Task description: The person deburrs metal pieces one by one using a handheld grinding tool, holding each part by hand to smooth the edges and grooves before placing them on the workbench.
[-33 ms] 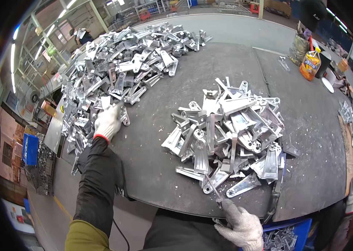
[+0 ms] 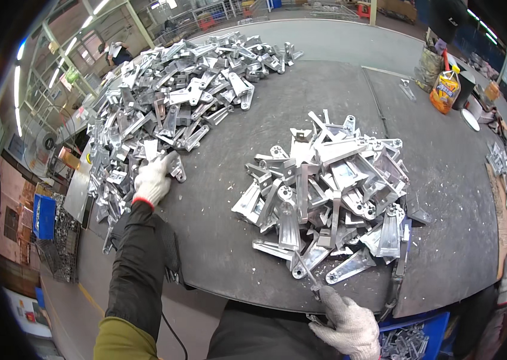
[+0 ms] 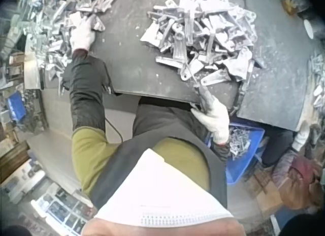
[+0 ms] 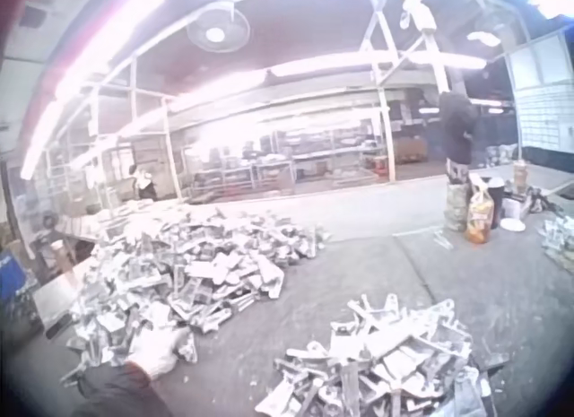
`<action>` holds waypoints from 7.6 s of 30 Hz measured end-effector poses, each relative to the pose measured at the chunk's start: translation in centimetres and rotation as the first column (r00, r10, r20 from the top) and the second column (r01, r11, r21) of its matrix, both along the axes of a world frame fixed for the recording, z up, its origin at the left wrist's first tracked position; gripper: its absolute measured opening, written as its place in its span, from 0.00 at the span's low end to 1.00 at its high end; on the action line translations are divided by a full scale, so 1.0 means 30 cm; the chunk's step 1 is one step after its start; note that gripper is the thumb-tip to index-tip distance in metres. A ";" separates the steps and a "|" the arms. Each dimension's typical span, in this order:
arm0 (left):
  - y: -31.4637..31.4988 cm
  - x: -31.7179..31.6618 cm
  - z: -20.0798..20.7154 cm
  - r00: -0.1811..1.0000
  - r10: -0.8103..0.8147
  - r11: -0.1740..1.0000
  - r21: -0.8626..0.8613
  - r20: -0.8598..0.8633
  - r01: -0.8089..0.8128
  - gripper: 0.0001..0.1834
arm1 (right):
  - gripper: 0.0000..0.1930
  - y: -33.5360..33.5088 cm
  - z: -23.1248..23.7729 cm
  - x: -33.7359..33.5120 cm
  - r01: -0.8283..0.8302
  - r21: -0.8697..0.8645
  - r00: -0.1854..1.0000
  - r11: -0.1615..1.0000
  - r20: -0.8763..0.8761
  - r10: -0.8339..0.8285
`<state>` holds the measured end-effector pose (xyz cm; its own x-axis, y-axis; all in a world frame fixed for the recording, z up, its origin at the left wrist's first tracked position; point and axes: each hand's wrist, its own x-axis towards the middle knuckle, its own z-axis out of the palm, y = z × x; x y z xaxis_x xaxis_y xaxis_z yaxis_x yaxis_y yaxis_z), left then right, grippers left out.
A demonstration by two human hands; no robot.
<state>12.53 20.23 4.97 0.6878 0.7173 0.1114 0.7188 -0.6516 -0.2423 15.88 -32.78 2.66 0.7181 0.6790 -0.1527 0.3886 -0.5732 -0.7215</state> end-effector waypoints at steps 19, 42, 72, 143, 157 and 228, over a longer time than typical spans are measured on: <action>-0.691 -0.218 0.003 0.405 -0.557 0.558 -0.034 0.725 0.829 0.26 | 0.37 -0.032 -0.037 -0.034 0.023 0.162 0.999 0.987 0.035 -0.029; -0.668 -0.375 -0.127 0.523 -0.379 0.461 -0.334 0.764 0.822 0.57 | 0.37 -0.070 0.056 -0.171 -0.332 -0.324 0.903 0.886 -0.380 0.200; -0.790 -0.218 -0.149 0.391 -0.766 0.166 -0.430 0.510 0.887 0.41 | 0.37 -0.068 0.019 -0.151 -0.342 -0.254 0.900 0.905 -0.364 0.238; -0.817 -0.184 -0.113 0.190 -0.862 0.029 -0.328 0.470 0.944 0.26 | 0.32 0.222 -0.152 -0.205 -0.022 0.630 0.795 0.776 -0.459 0.396; -0.799 -0.192 -0.148 0.156 -0.875 0.018 -0.290 0.459 0.957 0.28 | 0.33 -0.028 -0.020 -0.204 -0.053 0.547 0.781 0.835 -0.499 0.376; -0.769 -0.167 0.013 0.731 -0.003 -0.184 -0.719 0.682 0.670 0.35 | 0.31 -0.142 0.210 -0.248 -0.079 -0.345 0.941 0.935 -0.336 -0.044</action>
